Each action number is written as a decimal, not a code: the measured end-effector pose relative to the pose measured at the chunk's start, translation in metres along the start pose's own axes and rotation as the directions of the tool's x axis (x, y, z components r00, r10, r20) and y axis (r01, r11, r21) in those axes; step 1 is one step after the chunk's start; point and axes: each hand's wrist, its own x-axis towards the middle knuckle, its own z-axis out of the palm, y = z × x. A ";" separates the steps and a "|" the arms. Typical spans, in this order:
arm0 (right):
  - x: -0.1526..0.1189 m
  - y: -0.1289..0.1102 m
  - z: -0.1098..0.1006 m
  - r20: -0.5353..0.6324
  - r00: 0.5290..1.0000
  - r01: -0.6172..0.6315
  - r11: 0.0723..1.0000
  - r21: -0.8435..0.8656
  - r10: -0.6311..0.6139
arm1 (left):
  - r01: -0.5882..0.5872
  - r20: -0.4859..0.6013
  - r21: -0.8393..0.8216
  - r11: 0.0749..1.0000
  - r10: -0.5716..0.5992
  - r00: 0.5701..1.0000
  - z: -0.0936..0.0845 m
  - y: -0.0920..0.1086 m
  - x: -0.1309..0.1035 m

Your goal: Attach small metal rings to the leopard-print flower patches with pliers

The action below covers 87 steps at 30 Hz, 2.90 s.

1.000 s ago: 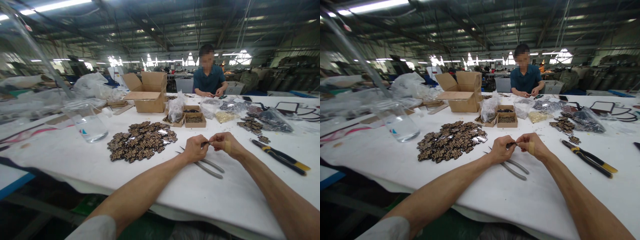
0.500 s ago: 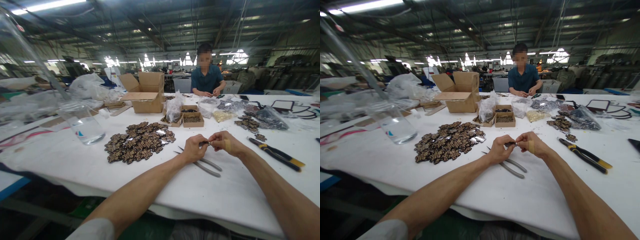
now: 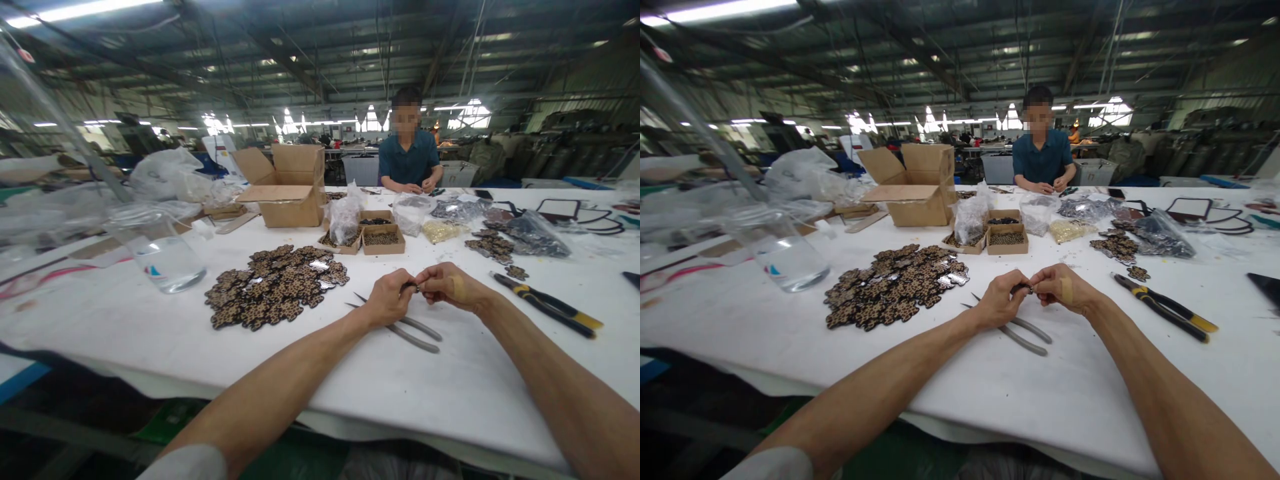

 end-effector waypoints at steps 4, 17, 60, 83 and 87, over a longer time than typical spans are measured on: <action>0.002 0.002 -0.002 -0.020 1.000 0.010 1.000 0.028 -0.009 | 0.042 -0.021 -0.005 0.999 -0.042 0.999 0.000 -0.002 0.001; 0.004 0.002 0.001 0.014 0.942 0.306 0.839 -0.450 -0.336 | 0.221 0.001 -0.124 0.967 -0.223 0.975 0.002 -0.009 0.001; 0.009 0.016 -0.006 -0.026 0.991 -0.129 0.990 -0.048 0.128 | 0.040 0.057 0.033 0.999 -0.042 0.998 -0.001 0.002 -0.009; 0.024 0.015 -0.066 -0.380 0.858 -0.024 0.713 -0.700 -0.345 | 0.193 0.046 -0.080 0.978 -0.190 0.981 -0.011 -0.015 0.009; 0.022 0.023 -0.111 -0.426 0.797 -0.186 0.496 -0.848 -0.428 | 0.283 0.019 -0.119 0.952 -0.282 0.959 -0.008 -0.026 0.011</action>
